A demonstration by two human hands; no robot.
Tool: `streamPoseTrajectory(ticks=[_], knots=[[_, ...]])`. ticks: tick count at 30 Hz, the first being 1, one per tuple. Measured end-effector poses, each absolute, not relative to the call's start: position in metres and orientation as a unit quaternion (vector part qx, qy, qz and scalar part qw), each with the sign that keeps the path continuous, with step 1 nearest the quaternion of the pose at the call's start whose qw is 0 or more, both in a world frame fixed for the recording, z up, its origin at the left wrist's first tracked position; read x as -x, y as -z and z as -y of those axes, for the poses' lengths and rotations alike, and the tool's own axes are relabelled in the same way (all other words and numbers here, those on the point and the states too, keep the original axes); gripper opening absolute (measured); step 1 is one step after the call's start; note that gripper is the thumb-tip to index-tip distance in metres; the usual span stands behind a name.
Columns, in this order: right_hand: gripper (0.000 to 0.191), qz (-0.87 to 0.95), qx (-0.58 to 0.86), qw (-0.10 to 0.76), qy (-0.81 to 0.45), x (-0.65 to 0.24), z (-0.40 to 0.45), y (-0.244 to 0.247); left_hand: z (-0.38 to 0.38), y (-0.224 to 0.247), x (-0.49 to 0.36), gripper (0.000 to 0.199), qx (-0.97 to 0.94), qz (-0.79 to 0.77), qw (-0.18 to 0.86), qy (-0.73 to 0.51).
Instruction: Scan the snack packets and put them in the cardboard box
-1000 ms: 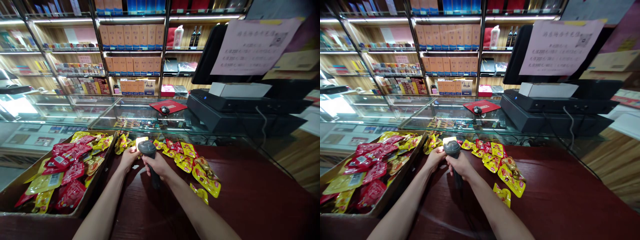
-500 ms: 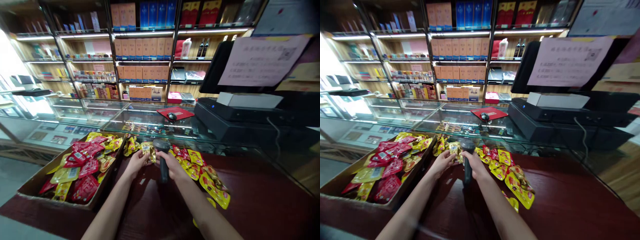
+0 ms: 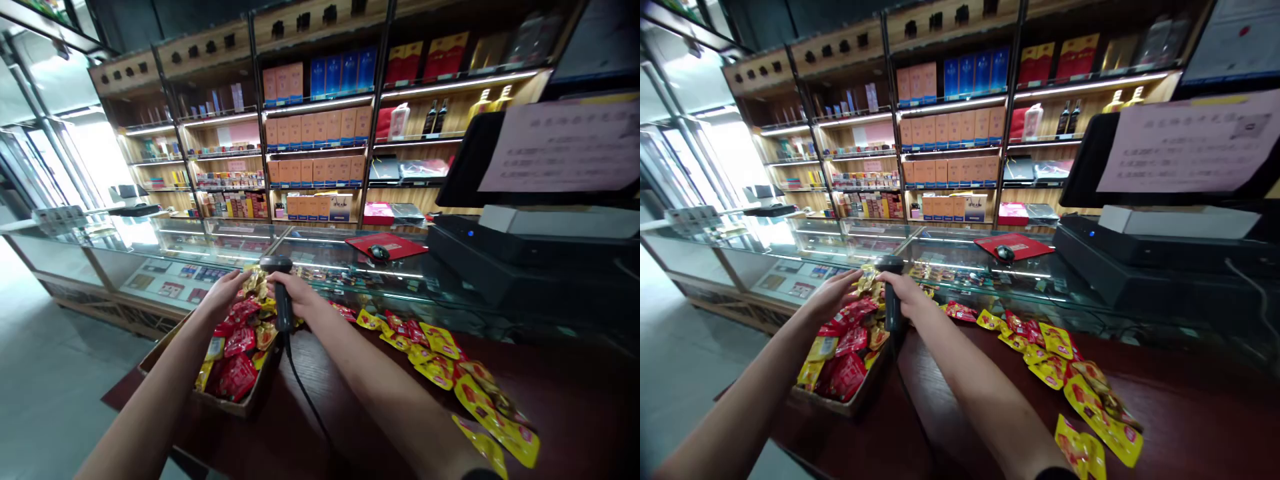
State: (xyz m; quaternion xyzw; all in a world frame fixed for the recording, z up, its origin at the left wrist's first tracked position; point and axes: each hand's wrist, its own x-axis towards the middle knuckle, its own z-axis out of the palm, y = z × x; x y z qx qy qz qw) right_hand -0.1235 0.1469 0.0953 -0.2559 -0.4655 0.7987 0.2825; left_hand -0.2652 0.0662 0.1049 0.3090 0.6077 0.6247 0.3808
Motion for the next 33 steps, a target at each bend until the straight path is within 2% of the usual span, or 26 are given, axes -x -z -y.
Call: streamPoseTrajectory(ticks=[3,7,12,16,21,24,28,33], knots=[[0.012,0.466,0.262,0.282,-0.797,0.137,-0.144,-0.091,-0.064,-0.1,0.283,0.06,-0.292,-0.658,0.309,-0.622],[0.009,0.454,0.288,0.29,-0.791,0.116,-0.143,-0.075,-0.062,-0.085,0.26,0.063,-0.336,-0.629,0.313,-0.627],[0.004,0.427,0.32,0.314,-0.785,0.042,-0.141,-0.055,-0.063,-0.057,0.179,0.061,-0.39,-0.519,0.464,-0.603],[0.003,0.397,0.37,0.347,-0.764,-0.044,-0.128,-0.039,-0.063,-0.026,0.107,0.053,-0.428,-0.44,0.608,-0.503],[0.018,0.362,0.457,0.417,-0.697,-0.165,-0.092,-0.018,-0.057,0.007,0.038,0.049,-0.384,-0.435,0.726,-0.369],[0.025,0.341,0.514,0.449,-0.647,-0.224,-0.062,-0.002,-0.052,0.021,0.01,0.048,-0.348,-0.44,0.77,-0.305],[0.024,0.305,0.593,0.458,-0.588,-0.263,-0.032,0.025,-0.05,0.032,-0.018,0.046,-0.328,-0.439,0.79,-0.276],[0.015,0.262,0.538,0.499,-0.627,-0.255,-0.024,0.043,-0.056,0.035,-0.042,0.03,-0.331,-0.411,0.807,-0.266]])
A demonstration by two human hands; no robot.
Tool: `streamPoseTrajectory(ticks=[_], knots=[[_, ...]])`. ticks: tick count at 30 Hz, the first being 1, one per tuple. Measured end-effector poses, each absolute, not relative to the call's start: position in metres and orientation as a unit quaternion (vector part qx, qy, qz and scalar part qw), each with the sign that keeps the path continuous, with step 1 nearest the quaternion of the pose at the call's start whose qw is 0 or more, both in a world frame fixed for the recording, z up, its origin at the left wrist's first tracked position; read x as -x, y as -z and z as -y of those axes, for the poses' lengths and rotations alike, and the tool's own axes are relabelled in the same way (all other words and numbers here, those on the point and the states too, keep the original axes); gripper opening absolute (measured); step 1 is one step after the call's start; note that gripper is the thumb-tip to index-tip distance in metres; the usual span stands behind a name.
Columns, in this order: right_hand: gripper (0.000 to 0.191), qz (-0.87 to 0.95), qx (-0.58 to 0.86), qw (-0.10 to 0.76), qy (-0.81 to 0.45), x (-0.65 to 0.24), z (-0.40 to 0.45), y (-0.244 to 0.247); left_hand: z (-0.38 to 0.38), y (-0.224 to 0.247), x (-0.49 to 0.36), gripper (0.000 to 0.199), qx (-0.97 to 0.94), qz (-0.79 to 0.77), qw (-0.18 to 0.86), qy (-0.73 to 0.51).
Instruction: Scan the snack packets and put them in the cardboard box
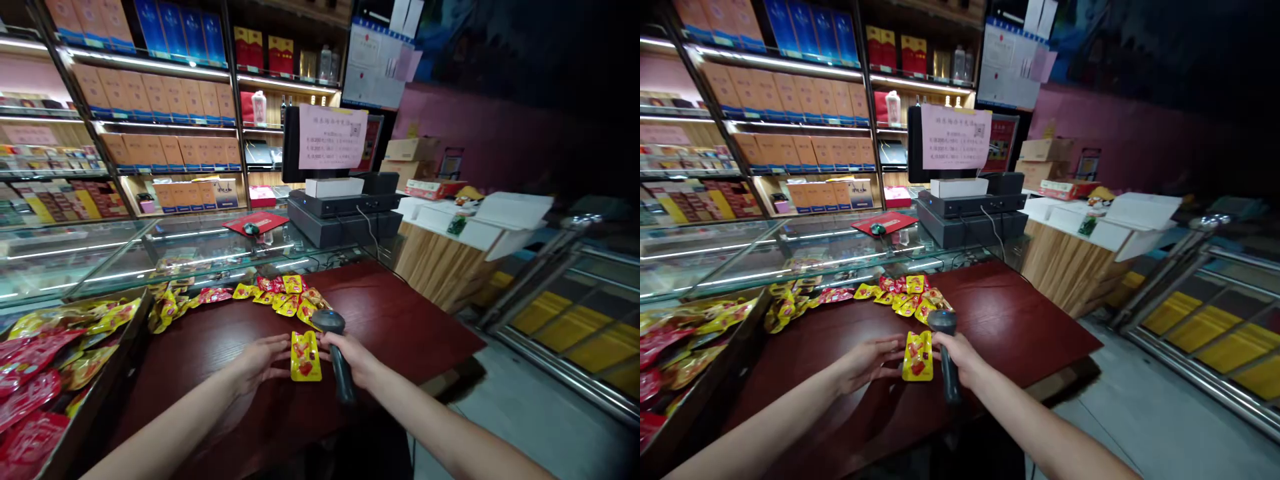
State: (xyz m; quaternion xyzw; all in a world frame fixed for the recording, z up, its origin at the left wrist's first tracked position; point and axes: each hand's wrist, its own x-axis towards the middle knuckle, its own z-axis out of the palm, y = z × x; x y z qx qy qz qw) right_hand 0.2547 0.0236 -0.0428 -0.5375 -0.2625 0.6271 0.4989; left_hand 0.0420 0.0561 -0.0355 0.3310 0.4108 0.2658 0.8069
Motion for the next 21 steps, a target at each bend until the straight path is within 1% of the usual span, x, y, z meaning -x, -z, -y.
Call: streamPoseTrajectory(ticks=[2,4,7,11,13,15,17,21], knots=[[0.01,0.255,0.514,0.511,-0.64,-0.246,-0.026,0.041,-0.058,0.034,-0.044,0.028,-0.342,-0.398,0.812,-0.255],[0.011,0.245,0.482,0.515,-0.665,-0.238,-0.029,0.036,-0.059,0.032,-0.04,0.033,-0.35,-0.385,0.815,-0.254],[0.014,0.251,0.428,0.495,-0.713,-0.221,-0.032,0.027,-0.056,0.033,-0.031,0.038,-0.359,-0.367,0.818,-0.26],[0.02,0.314,0.409,0.454,-0.726,-0.19,-0.031,0.016,-0.053,0.046,-0.017,0.027,-0.32,-0.386,0.807,-0.312],[0.025,0.346,0.416,0.452,-0.709,-0.177,-0.03,0.012,-0.057,0.055,-0.007,0.024,-0.287,-0.403,0.794,-0.352],[0.027,0.365,0.427,0.458,-0.689,-0.168,-0.029,0.008,-0.065,0.06,0.006,0.024,-0.269,-0.408,0.783,-0.384],[0.025,0.377,0.438,0.448,-0.682,-0.161,-0.029,0.006,-0.076,0.061,0.02,0.024,-0.267,-0.412,0.77,-0.407],[0.014,0.414,0.465,0.381,-0.684,-0.15,-0.032,0.005,-0.093,0.058,0.04,0.025,-0.286,-0.444,0.731,-0.434]])
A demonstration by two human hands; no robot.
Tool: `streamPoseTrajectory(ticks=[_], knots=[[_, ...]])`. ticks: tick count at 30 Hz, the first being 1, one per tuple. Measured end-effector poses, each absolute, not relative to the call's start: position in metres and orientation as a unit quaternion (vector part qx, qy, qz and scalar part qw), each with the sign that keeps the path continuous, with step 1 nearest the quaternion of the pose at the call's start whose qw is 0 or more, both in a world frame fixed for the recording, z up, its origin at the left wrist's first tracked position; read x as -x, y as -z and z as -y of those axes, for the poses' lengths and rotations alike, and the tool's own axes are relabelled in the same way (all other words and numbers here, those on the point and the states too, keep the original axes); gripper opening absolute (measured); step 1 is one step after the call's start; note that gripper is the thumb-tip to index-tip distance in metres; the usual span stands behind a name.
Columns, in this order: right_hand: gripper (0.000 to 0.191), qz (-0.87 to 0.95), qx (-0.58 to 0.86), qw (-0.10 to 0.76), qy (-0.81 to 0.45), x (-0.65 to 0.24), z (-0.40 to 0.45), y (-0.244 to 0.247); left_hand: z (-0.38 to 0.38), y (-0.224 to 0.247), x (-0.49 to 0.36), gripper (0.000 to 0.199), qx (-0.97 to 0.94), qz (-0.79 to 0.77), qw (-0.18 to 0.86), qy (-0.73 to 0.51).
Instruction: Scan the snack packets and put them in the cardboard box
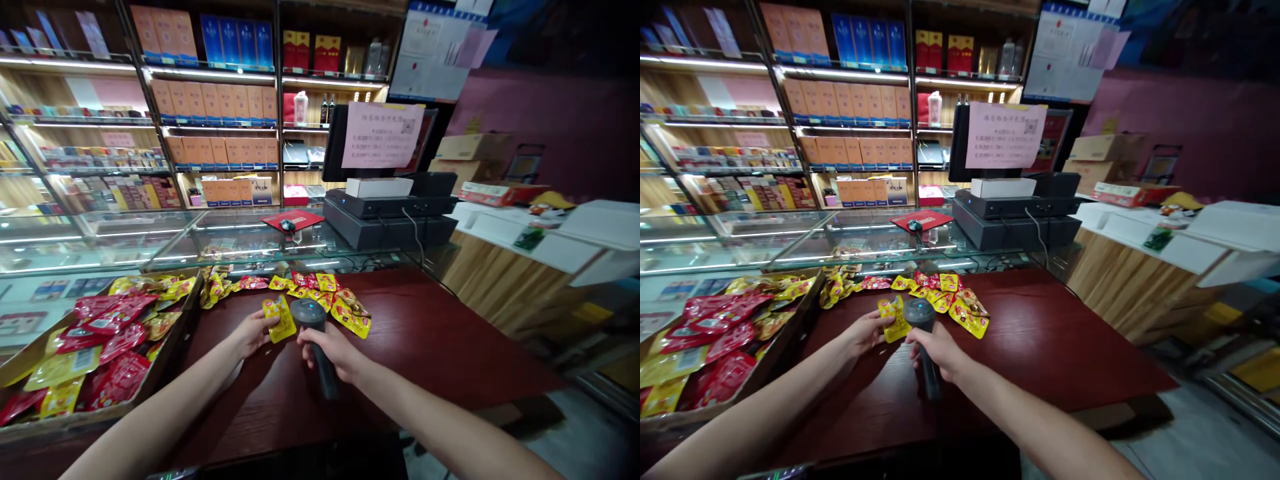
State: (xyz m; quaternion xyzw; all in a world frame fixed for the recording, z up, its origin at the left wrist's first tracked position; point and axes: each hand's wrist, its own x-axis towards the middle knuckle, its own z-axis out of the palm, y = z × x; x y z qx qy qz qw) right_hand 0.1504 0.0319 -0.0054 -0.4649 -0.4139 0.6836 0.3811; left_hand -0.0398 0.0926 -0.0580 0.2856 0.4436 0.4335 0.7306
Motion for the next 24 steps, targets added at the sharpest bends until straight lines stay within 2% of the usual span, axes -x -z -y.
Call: streamPoseTrajectory(ticks=[6,16,24], knots=[[0.011,0.457,0.488,0.342,-0.66,-0.135,-0.037,0.009,-0.088,0.057,0.045,0.029,-0.32,-0.45,0.715,-0.429],[0.012,0.466,0.486,0.348,-0.652,-0.134,-0.036,0.008,-0.086,0.064,0.045,0.043,-0.347,-0.446,0.718,-0.406],[0.011,0.459,0.48,0.353,-0.659,-0.135,-0.038,0.01,-0.083,0.059,0.04,0.043,-0.362,-0.444,0.718,-0.396]])
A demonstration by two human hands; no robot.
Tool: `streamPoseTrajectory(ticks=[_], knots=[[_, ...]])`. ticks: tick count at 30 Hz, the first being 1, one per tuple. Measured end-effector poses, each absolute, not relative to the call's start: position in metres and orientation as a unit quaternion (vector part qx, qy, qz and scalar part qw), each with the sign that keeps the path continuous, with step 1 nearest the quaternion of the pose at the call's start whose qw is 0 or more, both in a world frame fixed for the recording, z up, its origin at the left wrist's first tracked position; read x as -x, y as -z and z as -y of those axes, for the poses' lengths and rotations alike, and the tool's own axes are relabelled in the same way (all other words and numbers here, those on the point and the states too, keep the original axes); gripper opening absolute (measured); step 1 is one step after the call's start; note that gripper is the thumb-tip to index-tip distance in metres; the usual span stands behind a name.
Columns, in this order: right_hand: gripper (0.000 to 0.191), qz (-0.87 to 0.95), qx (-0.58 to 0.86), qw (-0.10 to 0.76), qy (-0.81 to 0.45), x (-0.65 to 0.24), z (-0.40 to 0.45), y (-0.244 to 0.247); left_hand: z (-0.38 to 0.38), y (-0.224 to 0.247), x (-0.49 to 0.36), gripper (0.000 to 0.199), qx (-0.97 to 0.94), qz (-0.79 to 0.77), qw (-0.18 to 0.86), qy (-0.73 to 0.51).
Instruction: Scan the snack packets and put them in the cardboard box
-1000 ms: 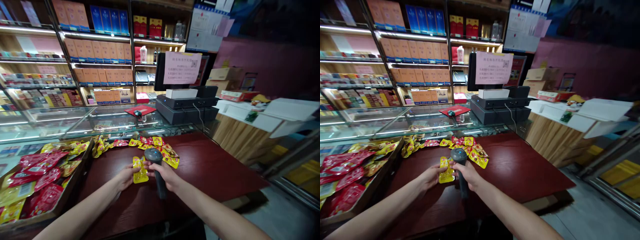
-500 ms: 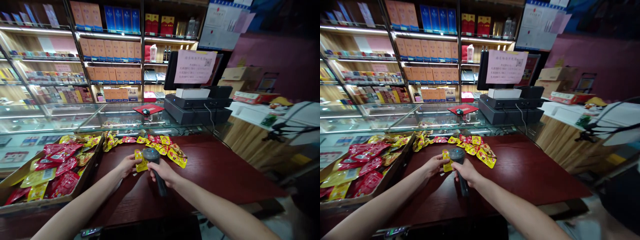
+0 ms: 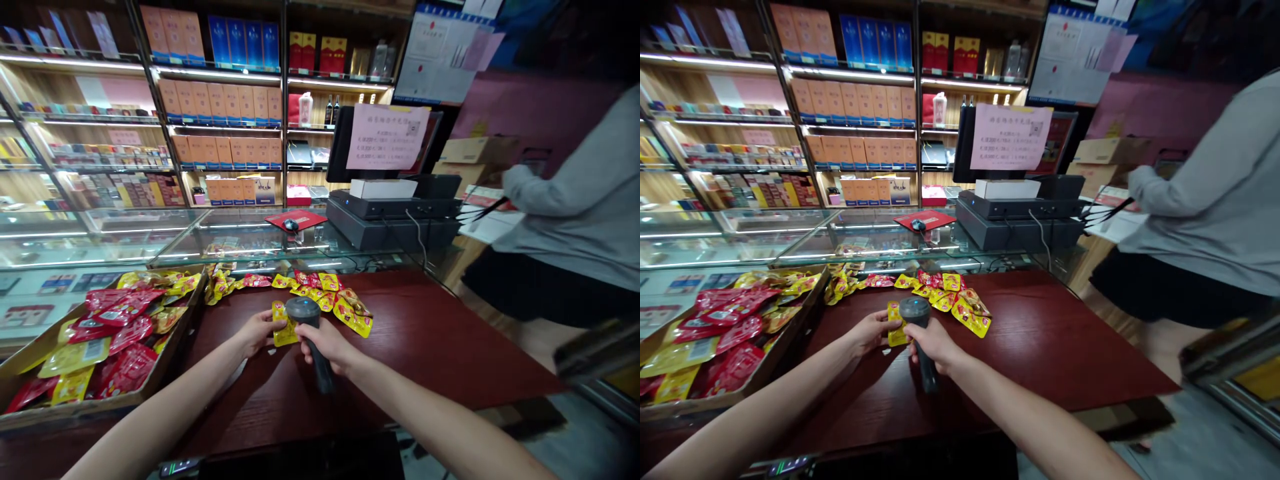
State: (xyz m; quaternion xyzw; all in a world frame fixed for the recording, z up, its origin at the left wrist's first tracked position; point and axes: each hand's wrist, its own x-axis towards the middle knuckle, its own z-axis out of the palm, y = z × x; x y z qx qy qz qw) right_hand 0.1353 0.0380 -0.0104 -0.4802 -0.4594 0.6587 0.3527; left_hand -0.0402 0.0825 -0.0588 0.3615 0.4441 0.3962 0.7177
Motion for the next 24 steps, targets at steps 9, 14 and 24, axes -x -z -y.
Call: streamPoseTrajectory(ticks=[9,14,24], knots=[[0.009,0.464,0.482,0.344,-0.659,-0.133,-0.036,0.003,-0.082,0.057,0.038,0.045,-0.353,-0.456,0.713,-0.398],[0.013,0.461,0.487,0.34,-0.659,-0.134,-0.038,0.005,-0.083,0.057,0.038,0.045,-0.371,-0.449,0.712,-0.392],[0.017,0.427,0.486,0.453,-0.614,-0.137,-0.056,0.011,-0.079,0.051,0.043,0.044,-0.344,-0.45,0.724,-0.393]])
